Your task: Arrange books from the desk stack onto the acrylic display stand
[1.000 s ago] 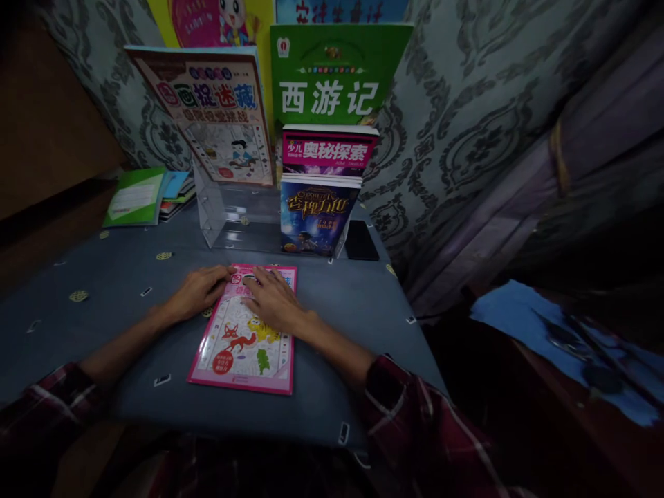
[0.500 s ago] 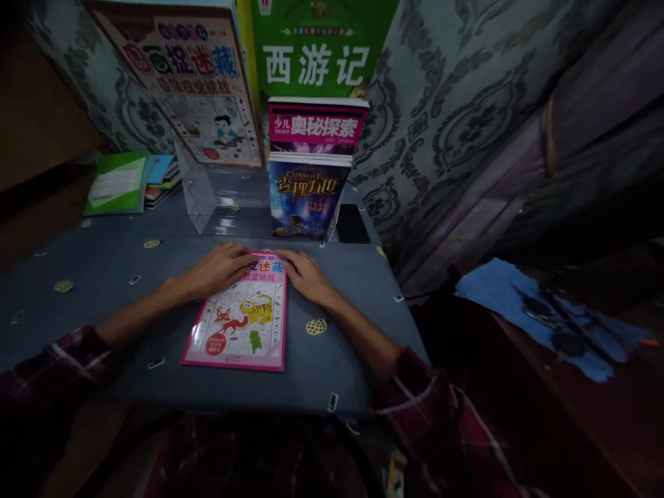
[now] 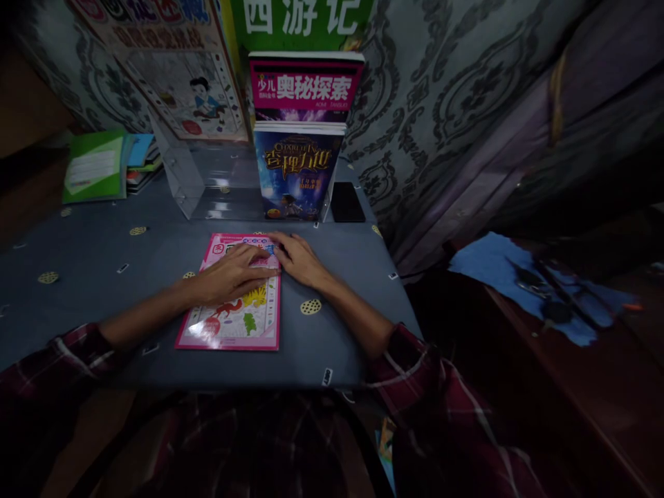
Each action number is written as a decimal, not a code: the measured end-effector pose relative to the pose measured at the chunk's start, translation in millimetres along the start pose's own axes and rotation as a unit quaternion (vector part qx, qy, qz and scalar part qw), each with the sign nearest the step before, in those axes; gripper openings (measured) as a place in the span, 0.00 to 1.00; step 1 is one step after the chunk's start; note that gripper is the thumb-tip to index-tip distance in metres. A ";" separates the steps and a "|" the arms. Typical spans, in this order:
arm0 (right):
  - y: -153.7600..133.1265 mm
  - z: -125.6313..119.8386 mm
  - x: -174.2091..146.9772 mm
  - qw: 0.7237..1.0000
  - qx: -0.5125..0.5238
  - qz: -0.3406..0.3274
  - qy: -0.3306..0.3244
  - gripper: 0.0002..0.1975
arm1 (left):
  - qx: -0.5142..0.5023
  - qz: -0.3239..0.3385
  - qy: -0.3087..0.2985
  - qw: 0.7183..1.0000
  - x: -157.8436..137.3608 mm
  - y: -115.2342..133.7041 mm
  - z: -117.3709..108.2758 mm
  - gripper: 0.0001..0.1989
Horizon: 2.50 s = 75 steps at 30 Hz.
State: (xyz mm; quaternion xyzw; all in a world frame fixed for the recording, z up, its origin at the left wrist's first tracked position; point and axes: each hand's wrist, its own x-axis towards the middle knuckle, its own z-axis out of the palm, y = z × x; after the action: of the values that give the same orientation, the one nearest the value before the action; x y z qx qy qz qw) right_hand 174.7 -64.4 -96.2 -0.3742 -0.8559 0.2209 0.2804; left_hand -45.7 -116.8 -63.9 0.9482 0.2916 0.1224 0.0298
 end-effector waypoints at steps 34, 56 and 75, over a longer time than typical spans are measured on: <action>-29.1 2.8 -19.5 0.991 -0.125 0.031 0.032 0.15 | -0.118 0.040 -0.036 0.992 -41.4 49.6 -27.0 0.10; -60.5 4.6 -53.0 0.993 -0.073 0.035 0.090 0.14 | 0.028 -0.052 -0.041 0.997 -36.7 9.1 -22.7 0.14; -25.2 2.8 -41.4 0.966 0.193 0.128 0.119 0.18 | 0.149 -0.167 -0.048 0.974 15.6 45.9 -8.1 0.18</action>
State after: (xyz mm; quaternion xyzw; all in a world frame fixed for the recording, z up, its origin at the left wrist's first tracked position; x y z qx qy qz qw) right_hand 183.1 -112.2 -96.5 -0.4428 -0.7029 0.3696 0.4162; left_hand -10.2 -146.2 -46.8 0.8847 0.4589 0.0256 -0.0776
